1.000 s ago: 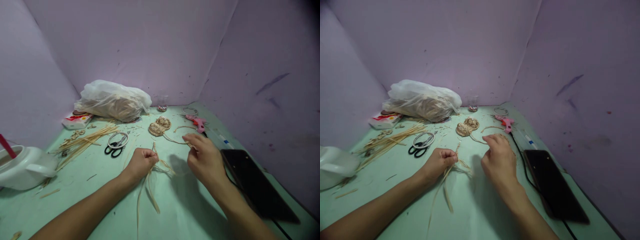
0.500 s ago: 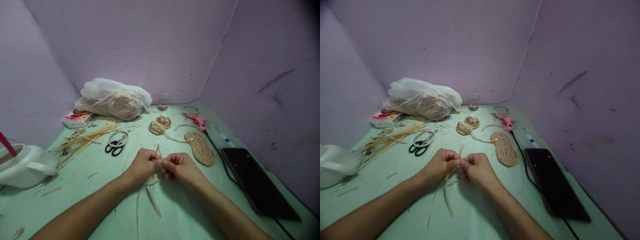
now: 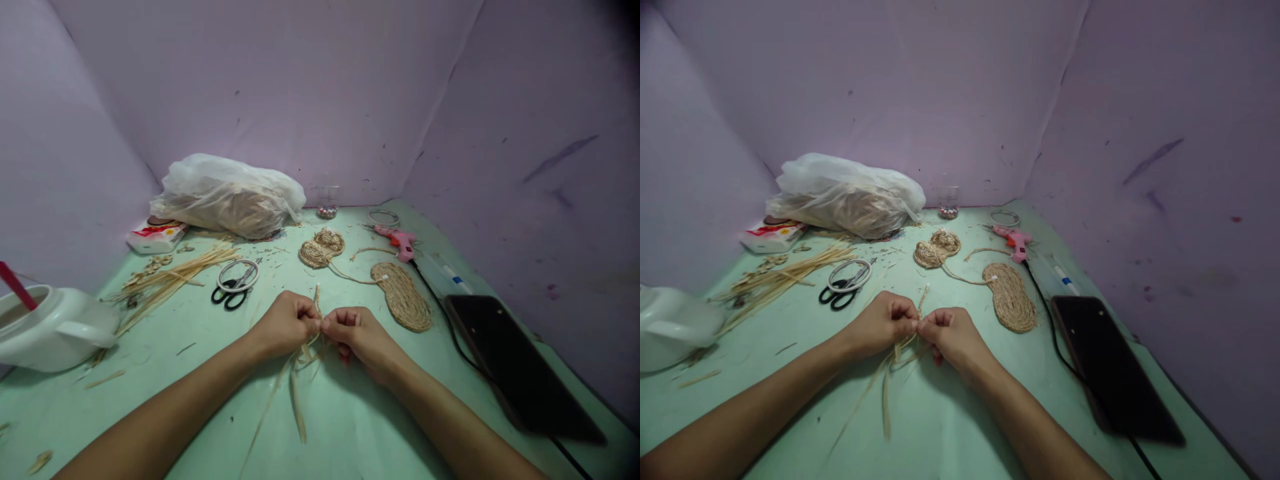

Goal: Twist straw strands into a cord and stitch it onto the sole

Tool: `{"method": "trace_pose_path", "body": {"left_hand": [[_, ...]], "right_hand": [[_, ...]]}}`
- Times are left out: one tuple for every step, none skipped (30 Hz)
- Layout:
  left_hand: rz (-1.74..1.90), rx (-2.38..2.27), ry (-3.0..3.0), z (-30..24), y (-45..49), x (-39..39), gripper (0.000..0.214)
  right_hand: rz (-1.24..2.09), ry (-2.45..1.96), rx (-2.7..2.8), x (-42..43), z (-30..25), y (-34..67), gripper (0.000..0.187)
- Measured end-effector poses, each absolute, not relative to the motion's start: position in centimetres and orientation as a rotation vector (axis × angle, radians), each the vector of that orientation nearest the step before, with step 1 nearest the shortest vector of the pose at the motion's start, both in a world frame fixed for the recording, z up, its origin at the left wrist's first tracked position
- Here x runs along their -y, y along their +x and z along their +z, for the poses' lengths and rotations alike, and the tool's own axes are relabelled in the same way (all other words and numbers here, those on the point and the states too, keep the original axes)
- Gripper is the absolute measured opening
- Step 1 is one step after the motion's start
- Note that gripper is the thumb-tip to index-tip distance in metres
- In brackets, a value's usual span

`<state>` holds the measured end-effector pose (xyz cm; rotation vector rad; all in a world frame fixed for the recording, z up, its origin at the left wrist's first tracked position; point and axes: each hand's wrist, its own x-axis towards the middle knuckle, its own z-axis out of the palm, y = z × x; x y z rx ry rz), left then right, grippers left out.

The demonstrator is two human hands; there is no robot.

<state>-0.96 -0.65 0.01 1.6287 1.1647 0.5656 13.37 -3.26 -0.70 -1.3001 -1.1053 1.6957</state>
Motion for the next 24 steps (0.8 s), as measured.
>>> {"method": "trace_pose_path", "body": {"left_hand": [[0.561, -1.143, 1.648, 0.1, -1.0, 0.6, 0.008], [0.556, -1.124, 1.666, 0.2, -1.1, 0.6, 0.008], [0.555, -1.111, 1.681, 0.3, -1.1, 0.6, 0.008], [0.552, -1.100, 1.697, 0.4, -1.2, 0.5, 0.008], [0.549, -1.089, 1.714, 0.5, -1.2, 0.5, 0.009], [0.543, -1.081, 1.732, 0.6, -1.2, 0.5, 0.010], [0.534, -1.082, 1.750, 0.8, -1.3, 0.4, 0.011], [0.524, -1.103, 1.771, 0.9, -1.3, 0.4, 0.013], [0.518, -1.150, 1.797, 1.1, -1.3, 0.5, 0.014], [0.513, -1.225, 1.828, 1.4, -1.2, 0.6, 0.015], [0.514, -1.315, 1.863, 1.6, -1.2, 0.8, 0.015], [0.518, -1.407, 1.901, 1.8, -1.1, 1.1, 0.015], [0.527, -1.487, 1.945, 2.0, -0.9, 1.5, 0.016], [0.532, -1.552, 1.996, 2.2, -0.7, 2.0, 0.016], [0.528, -1.600, 2.061, 2.4, -0.5, 2.5, 0.017], [0.505, -1.634, 2.139, 2.5, -0.3, 3.0, 0.019], [0.464, -1.663, 2.228, 2.5, 0.0, 3.6, 0.020], [0.405, -1.677, 2.325, 2.5, 0.3, 4.2, 0.021], [0.337, -1.672, 2.420, 2.4, 0.5, 4.7, 0.022], [0.276, -1.657, 2.512, 2.1, 0.8, 5.3, 0.024], [0.233, -1.625, 2.604, 1.9, 1.1, 5.8, 0.027], [0.203, -1.587, 2.692, 1.5, 1.3, 6.2, 0.031], [0.178, -1.539, 2.772, 1.2, 1.5, 6.7, 0.034], [0.156, -1.487, 2.836, 0.9, 1.7, 7.1, 0.035]], "right_hand": [[1.712, -1.273, 1.106, 3.3, -0.7, 13.4, 0.020], [1.726, -1.249, 1.101, 3.3, -0.7, 13.4, 0.020], [1.736, -1.234, 1.090, 3.3, -0.6, 13.4, 0.019], [1.737, -1.229, 1.077, 3.2, -0.7, 13.4, 0.019], [1.728, -1.234, 1.065, 3.2, -0.7, 13.4, 0.018], [1.705, -1.249, 1.054, 3.2, -0.7, 13.4, 0.016], [1.669, -1.269, 1.046, 3.2, -0.8, 13.3, 0.016], [1.627, -1.290, 1.038, 3.1, -0.9, 13.3, 0.015], [1.582, -1.308, 1.031, 3.1, -1.0, 13.2, 0.014], [1.541, -1.321, 1.027, 3.1, -1.0, 13.1, 0.014], [1.507, -1.334, 1.025, 3.1, -1.1, 13.0, 0.013], [1.479, -1.346, 1.022, 3.1, -1.1, 12.9, 0.013], [1.462, -1.356, 1.017, 3.1, -1.0, 12.8, 0.012], [1.449, -1.362, 1.010, 3.2, -1.0, 12.7, 0.012], [1.441, -1.365, 1.003, 3.3, -1.0, 12.6, 0.012], [1.437, -1.367, 0.991, 3.4, -0.9, 12.5, 0.012], [1.437, -1.368, 0.973, 3.5, -0.9, 12.4, 0.012], [1.441, -1.370, 0.950, 3.6, -0.8, 12.3, 0.011], [1.448, -1.373, 0.920, 3.7, -0.8, 12.2, 0.011], [1.458, -1.372, 0.882, 3.8, -0.8, 12.1, 0.010], [1.474, -1.360, 0.839, 3.9, -0.8, 12.0, 0.010], [1.496, -1.337, 0.795, 3.9, -0.9, 12.0, 0.010], [1.520, -1.307, 0.754, 4.0, -0.9, 12.0, 0.010], [1.548, -1.276, 0.719, 4.0, -0.9, 12.0, 0.010]]}}
